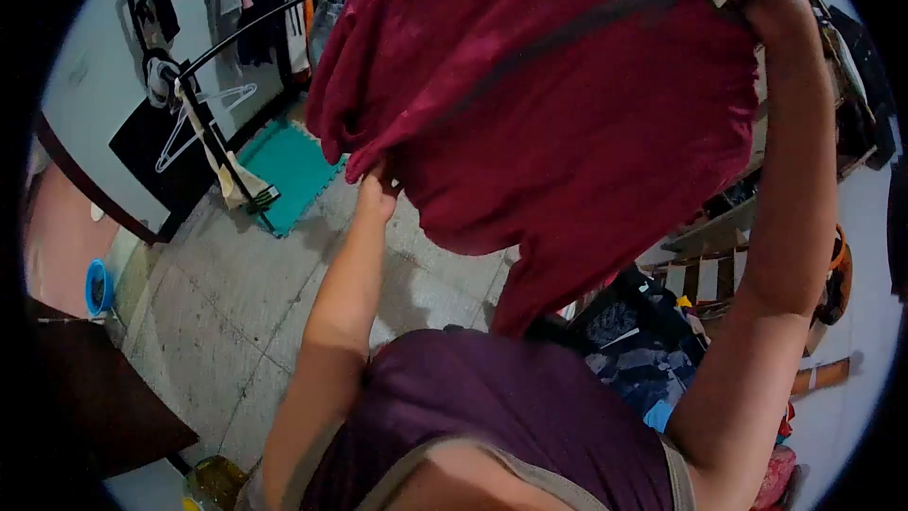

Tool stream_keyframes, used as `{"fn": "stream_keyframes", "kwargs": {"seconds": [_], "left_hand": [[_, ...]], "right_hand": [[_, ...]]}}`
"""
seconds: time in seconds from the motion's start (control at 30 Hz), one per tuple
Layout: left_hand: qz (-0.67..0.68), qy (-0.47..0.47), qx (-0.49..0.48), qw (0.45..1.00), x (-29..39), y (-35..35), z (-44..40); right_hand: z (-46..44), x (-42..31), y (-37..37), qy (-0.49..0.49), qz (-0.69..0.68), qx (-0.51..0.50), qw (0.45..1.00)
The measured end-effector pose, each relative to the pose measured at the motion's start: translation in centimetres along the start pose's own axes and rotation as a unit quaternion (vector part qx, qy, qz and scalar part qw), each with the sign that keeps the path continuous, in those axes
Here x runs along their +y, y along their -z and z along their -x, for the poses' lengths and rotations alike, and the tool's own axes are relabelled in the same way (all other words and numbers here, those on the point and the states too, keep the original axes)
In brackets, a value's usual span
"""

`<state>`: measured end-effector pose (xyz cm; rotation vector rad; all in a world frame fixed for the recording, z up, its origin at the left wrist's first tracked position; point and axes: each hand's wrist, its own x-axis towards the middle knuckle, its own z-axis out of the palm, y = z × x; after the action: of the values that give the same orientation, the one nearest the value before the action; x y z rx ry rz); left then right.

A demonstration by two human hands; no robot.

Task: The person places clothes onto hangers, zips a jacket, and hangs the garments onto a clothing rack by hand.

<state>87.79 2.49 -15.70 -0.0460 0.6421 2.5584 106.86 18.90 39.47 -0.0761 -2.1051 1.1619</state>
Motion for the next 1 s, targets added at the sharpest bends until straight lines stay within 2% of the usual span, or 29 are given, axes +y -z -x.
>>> {"fn": "stream_keyframes", "kwargs": {"seconds": [0.07, 0.23, 0.33, 0.37, 0.47, 0.67, 0.7, 0.8, 0.87, 0.93, 1.0], "left_hand": [[-0.047, -0.016, 0.035, 0.998, -0.1, 0.2, -0.2], [-0.096, -0.036, 0.153, 0.983, -0.4, 0.0, -0.1], [-0.078, 0.036, 0.014, 0.996, 0.1, 1.7, -0.9], [-0.044, 0.029, 0.027, 0.998, -0.4, 2.1, -1.4], [-0.007, -0.007, -0.015, 1.000, -0.9, 1.9, -1.3], [0.010, -0.066, 0.033, 0.997, -0.8, 0.9, -1.4], [0.038, -0.078, -0.019, 0.996, -1.1, 1.7, -2.0], [0.039, -0.012, 0.063, 0.997, -0.2, -0.4, 1.0], [-0.089, 0.016, 0.093, 0.992, -1.2, 3.8, 1.3], [-0.180, -0.005, 0.113, 0.977, -2.1, 7.2, 2.2], [-0.189, 0.019, 0.141, 0.972, -3.4, 9.2, 2.5]], "right_hand": [[1.3, -0.5, -1.7, 0.015, 0.021, 0.036, 0.999], [0.2, -0.4, -1.0, 0.014, 0.029, 0.038, 0.999], [-0.5, 0.0, -0.5, 0.020, 0.032, 0.011, 0.999], [-0.8, -0.1, -0.2, 0.020, 0.032, 0.012, 0.999], [-0.5, -0.1, -0.9, 0.012, 0.044, 0.035, 0.998], [0.6, -0.3, -2.4, -0.023, 0.061, 0.113, 0.991], [0.5, 0.0, -2.0, -0.002, 0.057, 0.093, 0.994], [-0.8, 1.5, -0.7, 0.008, 0.002, 0.056, 0.998], [-6.3, 7.1, 5.4, -0.026, -0.146, -0.023, 0.989], [-6.2, 7.3, 5.3, -0.037, -0.129, -0.021, 0.991], [-1.0, 2.9, -1.2, -0.024, 0.057, 0.065, 0.996]]}}
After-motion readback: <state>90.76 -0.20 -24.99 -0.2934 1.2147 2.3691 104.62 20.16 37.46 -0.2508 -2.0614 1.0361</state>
